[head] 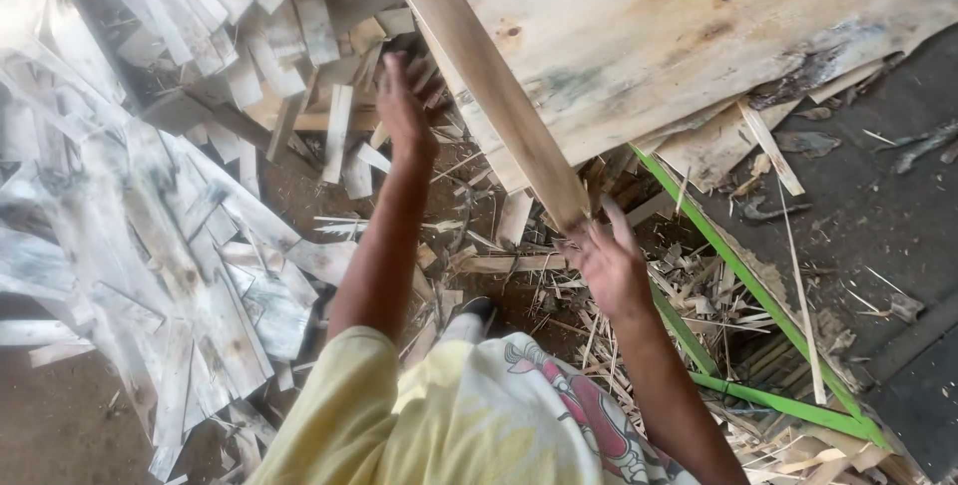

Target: Processing and sorting wood pieces in a woodworking shop.

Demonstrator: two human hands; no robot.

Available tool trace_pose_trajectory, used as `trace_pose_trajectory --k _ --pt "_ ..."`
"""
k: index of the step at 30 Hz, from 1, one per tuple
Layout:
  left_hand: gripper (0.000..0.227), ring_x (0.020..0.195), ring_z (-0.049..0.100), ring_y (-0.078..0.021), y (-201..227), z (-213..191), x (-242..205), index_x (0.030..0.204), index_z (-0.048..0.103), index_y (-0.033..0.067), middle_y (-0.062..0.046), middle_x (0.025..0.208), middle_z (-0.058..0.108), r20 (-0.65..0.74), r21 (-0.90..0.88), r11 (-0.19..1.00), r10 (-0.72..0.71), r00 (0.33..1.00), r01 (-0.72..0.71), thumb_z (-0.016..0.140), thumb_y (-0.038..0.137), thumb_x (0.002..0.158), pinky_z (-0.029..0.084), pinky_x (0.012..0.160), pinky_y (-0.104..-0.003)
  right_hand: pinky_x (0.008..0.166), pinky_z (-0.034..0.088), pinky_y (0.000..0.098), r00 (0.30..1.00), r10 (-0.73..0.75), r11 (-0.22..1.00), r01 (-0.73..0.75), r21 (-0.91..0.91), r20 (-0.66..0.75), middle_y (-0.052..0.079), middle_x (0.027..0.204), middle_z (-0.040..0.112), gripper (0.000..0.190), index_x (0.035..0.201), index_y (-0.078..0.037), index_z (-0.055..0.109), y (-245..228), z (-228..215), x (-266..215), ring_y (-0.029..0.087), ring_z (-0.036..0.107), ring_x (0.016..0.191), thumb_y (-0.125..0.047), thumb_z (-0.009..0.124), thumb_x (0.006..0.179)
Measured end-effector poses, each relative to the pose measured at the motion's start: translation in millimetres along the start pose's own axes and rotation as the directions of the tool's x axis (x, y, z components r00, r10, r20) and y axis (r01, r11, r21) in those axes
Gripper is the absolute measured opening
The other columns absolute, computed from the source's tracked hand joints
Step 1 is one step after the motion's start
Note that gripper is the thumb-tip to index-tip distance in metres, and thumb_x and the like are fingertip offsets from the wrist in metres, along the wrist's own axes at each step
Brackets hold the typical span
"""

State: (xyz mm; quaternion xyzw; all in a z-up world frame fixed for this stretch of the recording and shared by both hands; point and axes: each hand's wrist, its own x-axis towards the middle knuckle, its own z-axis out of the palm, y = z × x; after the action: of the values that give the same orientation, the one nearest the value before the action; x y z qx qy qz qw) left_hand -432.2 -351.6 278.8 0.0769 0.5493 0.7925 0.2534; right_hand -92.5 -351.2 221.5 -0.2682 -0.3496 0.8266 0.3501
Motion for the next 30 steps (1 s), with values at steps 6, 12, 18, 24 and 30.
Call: trace_pose_trajectory --k 6,12,18,24,30 --pt "0.050 0.090 0.076 -0.0298 -68 -75 15 0.132 0.054 0.0026 -0.022 0.117 0.071 -0.092 0.254 0.950 -0.166 0.982 0.184 0.053 0.040 0.099 0.071 0.063 -0.040 0.102 0.056 0.0400 0.883 0.362 0.905 -0.255 -0.342 0.299 0.017 0.126 0.069 0.057 0.148 0.001 0.048 47 83 83 0.024 0.070 0.110 -0.022 0.064 0.098" --pt "0.029 0.073 0.070 -0.0251 -229 -166 -70 0.120 0.070 0.0025 -0.016 0.095 0.078 0.239 0.825 0.475 -0.786 0.571 0.308 0.063 0.023 0.101 0.059 0.062 -0.037 0.101 0.057 0.0373 0.771 0.625 0.567 -0.554 -0.610 -0.121 0.007 0.139 0.062 0.057 0.152 -0.010 0.048 240 -137 34 0.024 0.068 0.120 -0.029 0.065 0.101" --pt "0.028 0.083 0.071 -0.0244 -284 -147 -84 0.117 0.071 0.0011 -0.015 0.101 0.076 0.510 0.816 0.577 -0.741 0.438 0.027 0.062 0.022 0.100 0.059 0.073 -0.036 0.097 0.057 0.0359 0.860 0.480 0.583 -0.462 -0.668 -0.175 0.007 0.135 0.064 0.049 0.145 -0.010 0.055 240 -190 39 0.022 0.068 0.115 -0.027 0.064 0.100" --pt "0.027 0.096 0.071 -0.0236 -321 -99 -115 0.114 0.072 -0.0005 -0.014 0.108 0.074 0.702 0.654 0.685 -0.708 -0.081 -0.320 0.062 0.020 0.100 0.059 0.087 -0.035 0.092 0.057 0.0342 0.890 0.201 0.673 -0.429 -0.603 -0.409 0.006 0.131 0.067 0.042 0.137 -0.010 0.062 257 -236 -85 0.021 0.069 0.109 -0.025 0.063 0.098" --pt "0.027 0.099 0.071 -0.0220 -366 -34 -239 0.115 0.071 -0.0001 -0.014 0.111 0.073 0.491 0.528 0.741 -0.665 -0.562 -0.415 0.062 0.019 0.100 0.060 0.090 -0.034 0.087 0.058 0.0325 0.689 -0.011 0.745 -0.477 -0.465 -0.725 0.006 0.127 0.070 0.036 0.129 -0.010 0.070 346 -268 -286 0.019 0.070 0.104 -0.023 0.062 0.097"
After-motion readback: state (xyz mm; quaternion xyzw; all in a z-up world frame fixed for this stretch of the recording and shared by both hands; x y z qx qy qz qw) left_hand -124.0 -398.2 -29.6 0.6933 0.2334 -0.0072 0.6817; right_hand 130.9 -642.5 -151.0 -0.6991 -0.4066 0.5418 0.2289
